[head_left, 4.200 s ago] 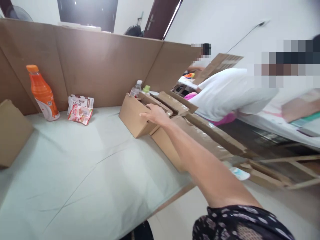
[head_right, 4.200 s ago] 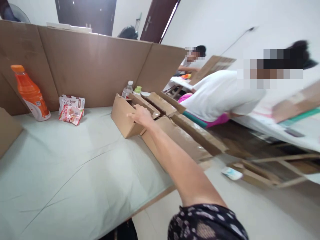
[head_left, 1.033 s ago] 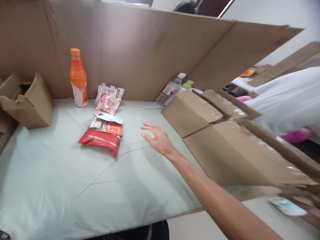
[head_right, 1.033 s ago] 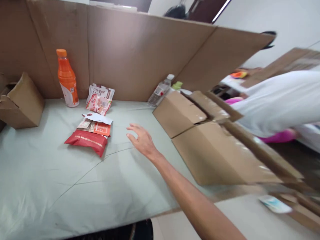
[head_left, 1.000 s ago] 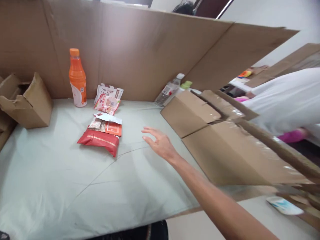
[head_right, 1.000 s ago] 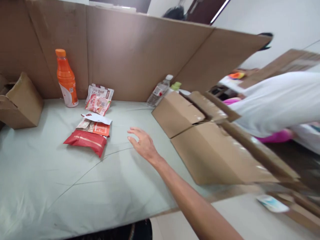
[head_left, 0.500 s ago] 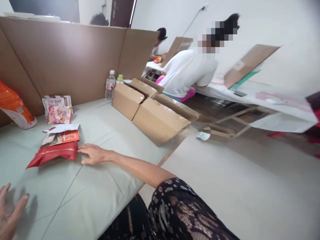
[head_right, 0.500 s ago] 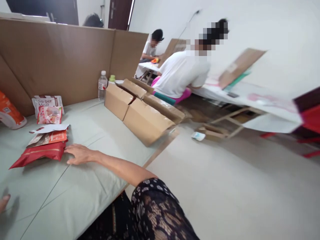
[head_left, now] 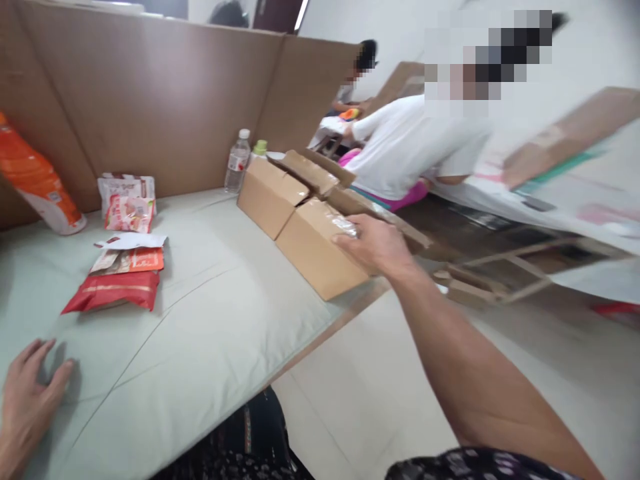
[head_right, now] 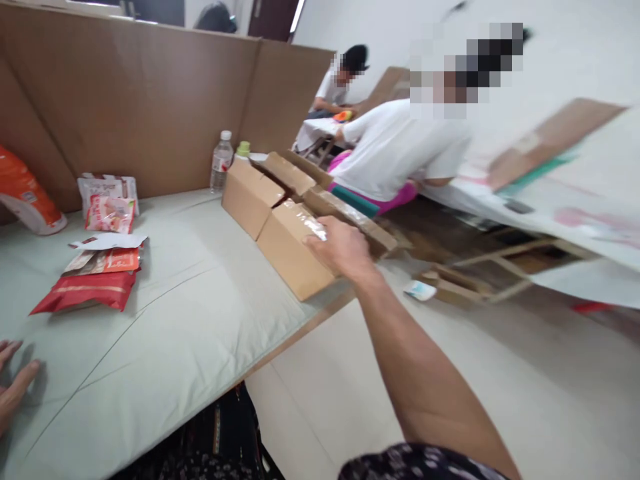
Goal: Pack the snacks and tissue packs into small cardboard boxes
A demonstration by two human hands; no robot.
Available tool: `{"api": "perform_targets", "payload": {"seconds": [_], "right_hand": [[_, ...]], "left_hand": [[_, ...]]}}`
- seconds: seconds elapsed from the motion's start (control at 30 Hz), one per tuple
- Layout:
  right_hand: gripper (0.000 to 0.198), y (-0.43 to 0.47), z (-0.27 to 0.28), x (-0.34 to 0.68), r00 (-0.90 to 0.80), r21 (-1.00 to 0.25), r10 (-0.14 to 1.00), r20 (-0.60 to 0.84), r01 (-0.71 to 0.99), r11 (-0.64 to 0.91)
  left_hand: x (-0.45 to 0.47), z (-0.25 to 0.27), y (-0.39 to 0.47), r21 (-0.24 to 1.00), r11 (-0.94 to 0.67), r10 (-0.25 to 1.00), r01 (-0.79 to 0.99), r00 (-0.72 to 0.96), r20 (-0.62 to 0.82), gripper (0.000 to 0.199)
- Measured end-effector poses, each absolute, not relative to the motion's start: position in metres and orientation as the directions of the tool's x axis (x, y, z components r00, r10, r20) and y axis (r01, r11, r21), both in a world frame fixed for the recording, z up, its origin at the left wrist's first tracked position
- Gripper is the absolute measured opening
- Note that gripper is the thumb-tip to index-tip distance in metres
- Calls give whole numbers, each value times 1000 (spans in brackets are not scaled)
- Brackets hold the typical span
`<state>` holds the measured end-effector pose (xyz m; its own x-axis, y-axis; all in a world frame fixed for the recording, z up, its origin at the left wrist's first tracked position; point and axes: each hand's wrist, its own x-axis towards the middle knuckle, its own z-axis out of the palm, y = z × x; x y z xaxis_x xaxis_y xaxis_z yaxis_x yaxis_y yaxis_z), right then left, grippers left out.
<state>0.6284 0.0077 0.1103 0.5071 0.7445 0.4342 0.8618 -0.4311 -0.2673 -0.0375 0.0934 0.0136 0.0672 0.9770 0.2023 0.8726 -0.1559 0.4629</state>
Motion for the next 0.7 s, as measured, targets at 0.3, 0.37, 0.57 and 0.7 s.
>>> {"api": "perform_targets", "payload": {"seconds": [0.3, 0.37, 0.57, 0.7], "right_hand": [[17, -24, 132, 511, 68, -234, 877, 475, 971, 51], [14, -34, 146, 467, -131, -221, 877, 462, 941, 257], [22, -57, 175, 369, -628, -304, 697, 346, 628, 716], [27, -53, 194, 366, -736, -575, 657, 162, 471, 669]], "left_hand": [[-3, 32, 38, 547, -309, 949, 778, 216, 229, 60], [5, 39, 27, 554, -407, 913, 726, 297, 281, 68], [26, 56, -5, 703, -490, 813, 516, 562, 155, 131], [20, 45, -18, 827, -334, 819, 453, 573, 17, 139]]}}
